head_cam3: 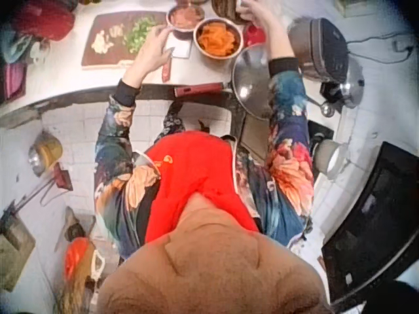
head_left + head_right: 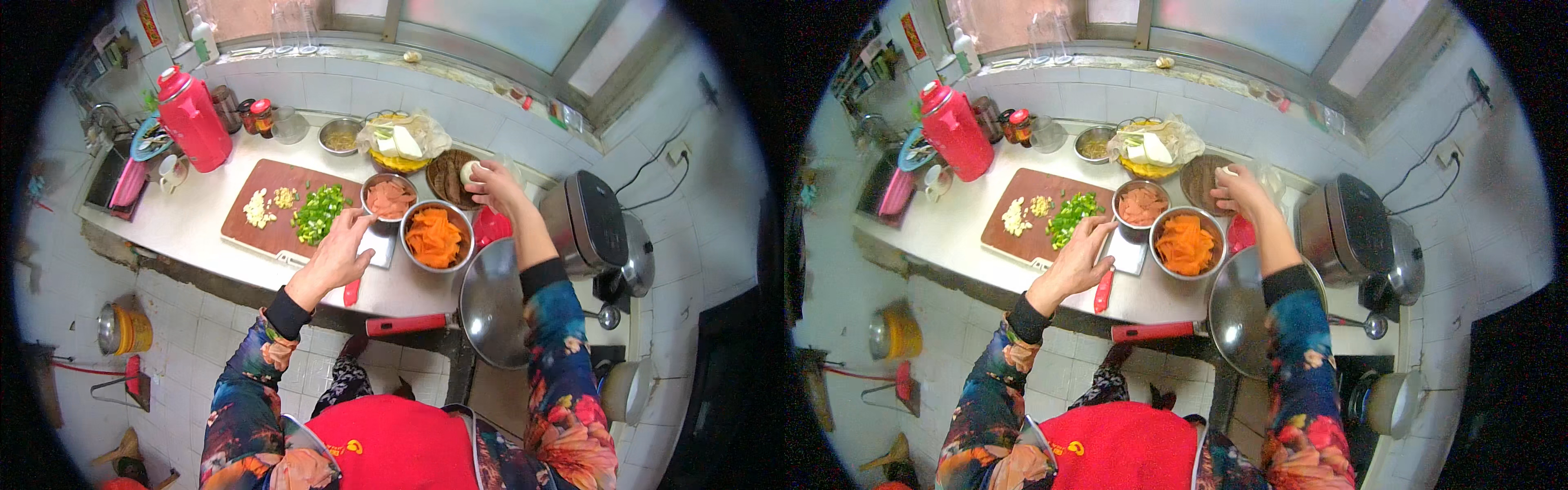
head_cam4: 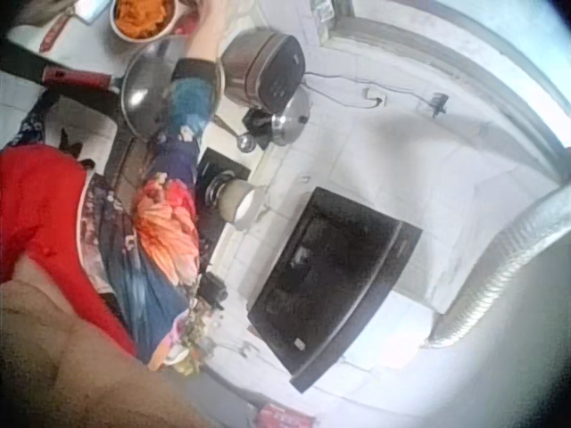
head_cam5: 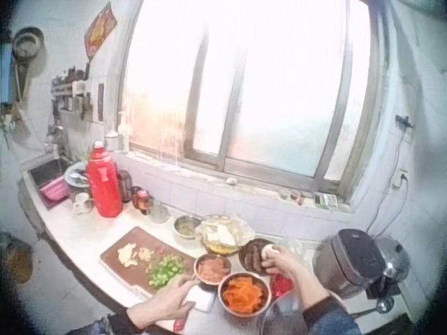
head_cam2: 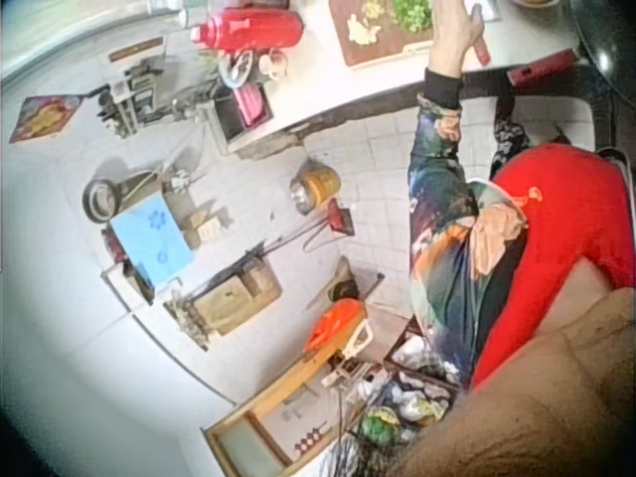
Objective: The person stirs a pot on the stove, then moves to the sink to rinse a pan and wash hands. They return to the stove, wipe the pan, and pour oil into it. The person also handles a cloth and a bottle of oil.
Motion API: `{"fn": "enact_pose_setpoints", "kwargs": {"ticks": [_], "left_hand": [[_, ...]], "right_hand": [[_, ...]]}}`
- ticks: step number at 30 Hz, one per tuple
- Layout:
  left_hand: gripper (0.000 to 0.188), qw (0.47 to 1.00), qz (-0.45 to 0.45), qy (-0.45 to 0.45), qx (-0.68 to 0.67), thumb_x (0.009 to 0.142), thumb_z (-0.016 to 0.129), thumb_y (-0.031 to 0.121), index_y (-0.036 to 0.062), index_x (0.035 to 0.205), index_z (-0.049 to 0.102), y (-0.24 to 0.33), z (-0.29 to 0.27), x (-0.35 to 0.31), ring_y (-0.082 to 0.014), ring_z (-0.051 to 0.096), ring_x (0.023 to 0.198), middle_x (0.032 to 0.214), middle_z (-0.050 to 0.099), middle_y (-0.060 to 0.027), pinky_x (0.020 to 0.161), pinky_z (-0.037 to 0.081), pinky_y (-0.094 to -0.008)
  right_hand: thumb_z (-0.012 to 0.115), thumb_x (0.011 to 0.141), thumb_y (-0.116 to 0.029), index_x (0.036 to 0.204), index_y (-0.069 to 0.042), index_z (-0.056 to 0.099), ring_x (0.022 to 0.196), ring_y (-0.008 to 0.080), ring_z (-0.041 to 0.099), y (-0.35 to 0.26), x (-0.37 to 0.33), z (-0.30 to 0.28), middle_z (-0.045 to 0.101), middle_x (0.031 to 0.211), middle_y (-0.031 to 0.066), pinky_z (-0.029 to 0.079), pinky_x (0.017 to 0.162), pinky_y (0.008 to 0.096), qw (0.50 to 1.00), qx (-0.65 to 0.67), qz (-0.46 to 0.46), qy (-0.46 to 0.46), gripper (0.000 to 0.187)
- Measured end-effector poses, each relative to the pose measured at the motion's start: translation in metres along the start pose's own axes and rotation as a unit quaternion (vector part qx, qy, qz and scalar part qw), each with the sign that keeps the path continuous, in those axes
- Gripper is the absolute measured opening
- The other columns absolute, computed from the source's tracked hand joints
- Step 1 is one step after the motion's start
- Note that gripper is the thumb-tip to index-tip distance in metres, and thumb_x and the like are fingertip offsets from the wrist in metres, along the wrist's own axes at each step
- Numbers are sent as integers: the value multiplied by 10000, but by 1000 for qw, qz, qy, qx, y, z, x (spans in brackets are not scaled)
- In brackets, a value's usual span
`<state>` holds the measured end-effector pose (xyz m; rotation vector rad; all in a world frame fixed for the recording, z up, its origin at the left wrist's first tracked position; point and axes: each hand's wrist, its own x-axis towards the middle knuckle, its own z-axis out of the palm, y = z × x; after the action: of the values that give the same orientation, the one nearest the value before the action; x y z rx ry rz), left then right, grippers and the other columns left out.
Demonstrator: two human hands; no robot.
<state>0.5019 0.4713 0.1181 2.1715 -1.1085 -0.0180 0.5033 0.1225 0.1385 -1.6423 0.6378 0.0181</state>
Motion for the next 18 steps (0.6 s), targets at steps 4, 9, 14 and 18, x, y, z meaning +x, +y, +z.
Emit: {"fn": "enact_pose_setpoints", "kwargs": {"ticks": [4, 9, 14, 18], "left_hand": [[575, 997, -7, 54, -48, 727, 641, 41, 32, 1261, 427, -55, 2, 31, -400, 444, 1114, 1186, 432, -240, 942, 401, -421], [493, 960, -130, 24, -245, 795, 632, 115, -24, 1219, 423, -98, 23, 77, -318, 562, 978, 1083, 515, -221, 835, 474, -374], [496, 786, -328, -63, -520, 906, 564, 285, -43, 1239, 398, -131, 71, 132, -220, 610, 894, 1138, 531, -159, 672, 534, -315], [540, 728, -346, -104, -582, 926, 501, 397, -57, 1210, 424, -153, 87, 162, -240, 629, 898, 1120, 577, -203, 635, 542, -319]], "right_hand": [[575, 890, -314, 1437, -133, 170, 882, 241, 571, -7, 83, 45, 435, 1309, 153, 508, 591, 329, 994, -60, 26, 89, 705], [628, 810, -351, 1453, -129, 138, 1090, 342, 530, -2, 153, 74, 446, 1334, 178, 479, 824, 454, 985, -112, 67, 113, 838], [679, 731, -306, 1236, -8, 501, 1033, 289, 585, 22, 221, 60, 603, 1127, 181, 466, 858, 366, 944, -226, -60, 232, 613], [678, 717, -248, 1040, 30, 620, 939, 252, 615, 12, 229, 70, 650, 980, 193, 471, 815, 344, 925, -217, -109, 293, 430]]}}
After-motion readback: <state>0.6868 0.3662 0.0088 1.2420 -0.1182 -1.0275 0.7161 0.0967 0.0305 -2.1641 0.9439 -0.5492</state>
